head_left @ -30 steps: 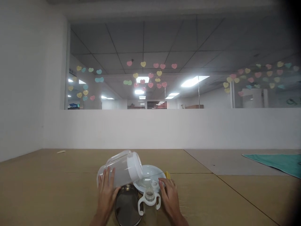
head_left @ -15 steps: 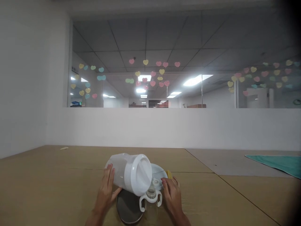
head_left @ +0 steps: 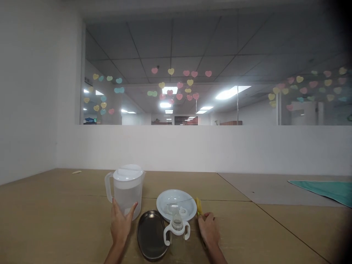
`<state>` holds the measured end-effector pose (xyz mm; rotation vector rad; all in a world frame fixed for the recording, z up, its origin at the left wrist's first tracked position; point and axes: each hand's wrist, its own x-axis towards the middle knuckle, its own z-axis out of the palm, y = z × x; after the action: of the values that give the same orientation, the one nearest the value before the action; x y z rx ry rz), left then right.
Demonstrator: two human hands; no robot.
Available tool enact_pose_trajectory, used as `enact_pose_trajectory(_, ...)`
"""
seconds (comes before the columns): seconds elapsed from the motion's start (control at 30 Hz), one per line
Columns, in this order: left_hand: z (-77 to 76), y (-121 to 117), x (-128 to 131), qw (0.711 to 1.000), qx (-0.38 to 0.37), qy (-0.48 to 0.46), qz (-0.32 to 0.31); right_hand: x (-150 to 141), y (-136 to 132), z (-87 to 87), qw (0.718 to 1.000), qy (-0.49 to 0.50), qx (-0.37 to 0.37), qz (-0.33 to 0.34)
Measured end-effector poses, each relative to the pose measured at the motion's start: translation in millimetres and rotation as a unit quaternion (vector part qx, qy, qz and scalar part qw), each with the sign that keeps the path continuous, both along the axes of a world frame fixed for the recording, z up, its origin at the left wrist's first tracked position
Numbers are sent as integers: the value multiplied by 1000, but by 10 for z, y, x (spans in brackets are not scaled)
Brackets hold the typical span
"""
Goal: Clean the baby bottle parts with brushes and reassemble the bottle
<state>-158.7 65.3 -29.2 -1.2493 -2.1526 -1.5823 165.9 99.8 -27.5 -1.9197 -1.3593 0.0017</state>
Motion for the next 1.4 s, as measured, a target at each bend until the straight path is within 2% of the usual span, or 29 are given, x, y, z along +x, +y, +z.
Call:
enact_pose_trajectory(0.2,48,-43,84,997,-44,-44,-37,-50,-36,-65,995,-43,-28,85)
enact_pose_trajectory(0.3,19,-11,95,997,-39,-46,-46,-65,-36,-72,996,-29,-32,83)
enact_pose_trajectory(0.47,-1,18,98,999,14,-41,-24,-24,29,-153,996,-27,-9,86)
enact_pose_trajectory(0.53,75,-10,154,996,88,9,-2,5,72,-205,995,-28,7,94)
enact_pose_trajectory(0.6,215,-33,269,977,185,102,-20,31,118,-251,994,-28,21,105)
enact_pose_trajectory(0.63,304,-30,349,962,216,152,-61,41,138,-267,993,-27,20,111)
enact_pose_trajectory(0.67,401,-13,442,943,219,212,-134,50,154,-278,993,-26,19,114)
enact_pose_trajectory(0.7,497,22,544,923,178,255,-228,57,164,-284,993,-23,12,113)
enact_pose_trajectory(0.73,586,74,649,901,93,285,-312,62,166,-285,994,-20,7,109)
enact_pose_trajectory(0.77,660,140,754,890,6,287,-354,64,161,-281,995,-15,3,103)
enact_pose_trajectory(0.8,715,217,853,885,-72,281,-364,64,148,-275,995,-8,-1,95)
enact_pose_trajectory(0.87,757,376,1019,857,-217,311,-350,54,103,-258,997,13,-5,82)
enact_pose_trajectory(0.97,709,556,1171,818,-338,350,-307,7,5,-229,996,46,-14,76)
enact_pose_trajectory(1.1,693,631,1204,808,-359,364,-292,-87,-136,-182,996,54,-23,64)
enact_pose_trajectory(1.3,919,604,1073,837,-304,335,-308,-94,-347,-136,987,159,14,36)
enact_pose_trajectory(1.4,967,626,1076,867,-239,266,-348,-29,-446,-120,972,227,61,-10)
